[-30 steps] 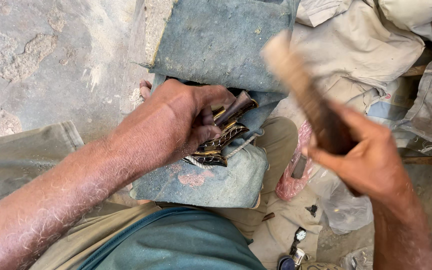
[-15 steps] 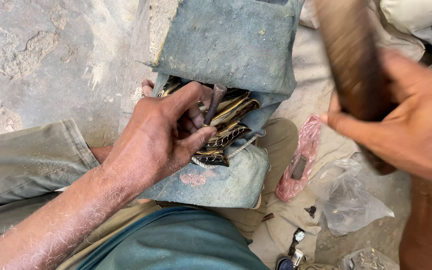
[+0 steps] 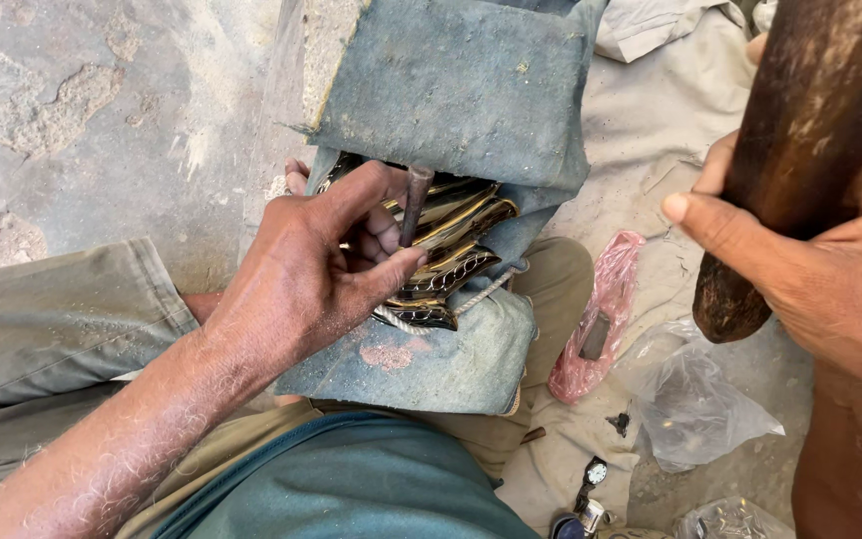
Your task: The person uses a hammer and a metal punch to shape a decorative metal object resting on a cloth-covered block. They repeatedly reposition the punch and strike it to form indentations along the object's surface.
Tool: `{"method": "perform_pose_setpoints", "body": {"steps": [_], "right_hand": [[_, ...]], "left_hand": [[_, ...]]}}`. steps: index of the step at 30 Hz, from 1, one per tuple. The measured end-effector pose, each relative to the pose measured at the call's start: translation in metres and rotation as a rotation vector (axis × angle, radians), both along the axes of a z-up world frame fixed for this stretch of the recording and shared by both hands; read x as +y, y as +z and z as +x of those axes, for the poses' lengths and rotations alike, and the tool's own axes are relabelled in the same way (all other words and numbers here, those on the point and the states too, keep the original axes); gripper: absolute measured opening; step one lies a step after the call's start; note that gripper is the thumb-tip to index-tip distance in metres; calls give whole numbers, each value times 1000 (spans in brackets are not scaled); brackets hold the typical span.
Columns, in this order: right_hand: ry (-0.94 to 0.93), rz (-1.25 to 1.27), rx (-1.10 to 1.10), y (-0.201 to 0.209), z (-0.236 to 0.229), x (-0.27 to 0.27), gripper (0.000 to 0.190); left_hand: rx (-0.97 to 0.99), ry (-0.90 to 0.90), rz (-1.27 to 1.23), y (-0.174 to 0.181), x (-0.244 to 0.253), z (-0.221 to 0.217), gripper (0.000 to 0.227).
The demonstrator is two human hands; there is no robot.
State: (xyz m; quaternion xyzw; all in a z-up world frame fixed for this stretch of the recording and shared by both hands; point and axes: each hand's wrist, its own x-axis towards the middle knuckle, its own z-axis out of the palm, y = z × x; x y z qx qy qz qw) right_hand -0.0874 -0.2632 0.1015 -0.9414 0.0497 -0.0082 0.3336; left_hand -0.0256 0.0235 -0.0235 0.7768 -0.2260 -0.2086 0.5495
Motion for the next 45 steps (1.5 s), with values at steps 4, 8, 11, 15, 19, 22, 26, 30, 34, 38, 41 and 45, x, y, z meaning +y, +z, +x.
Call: {"method": "perform_pose_setpoints", "body": {"steps": [4,8,11,15,19,22,26,30,34,38,41,45], "right_hand": [[274,-479,394,1,0,-6,60],[119,-185,108,-14,-15,-5,64],[153,-282,164,-26,-38,-14,62],[-2,-14,-15,-42,-63,-23,44],[-121,242,-45,-44,-72,-26,46],[-71,223,26,-42,-66,-28,34],[100,-332,256,-38,-41,-31,46],[130,-481,430,-23,-10,-24,54],[200,-220,91,-13,4,-4,63],[139,-271,144,-5,10,4,44],[260,-508,214,1,7,3,58],[124,-200,38,-2,3,9,51]], "left_hand": [[-58,-65,69,7,-4,4,31],[-135,-166,14,10,-5,8,40],[-124,-216,48,14,-7,14,42],[-178,-273,46,15,-11,22,42],[-87,-334,99,21,-10,27,51],[-112,-344,106,24,-11,28,53],[-91,-281,126,21,-9,23,42],[-59,-130,116,16,-5,15,30],[-129,-76,79,11,-3,11,36],[-34,-15,102,5,1,6,31],[-9,-17,94,6,2,7,30],[-17,-23,-15,1,6,6,35]]}}
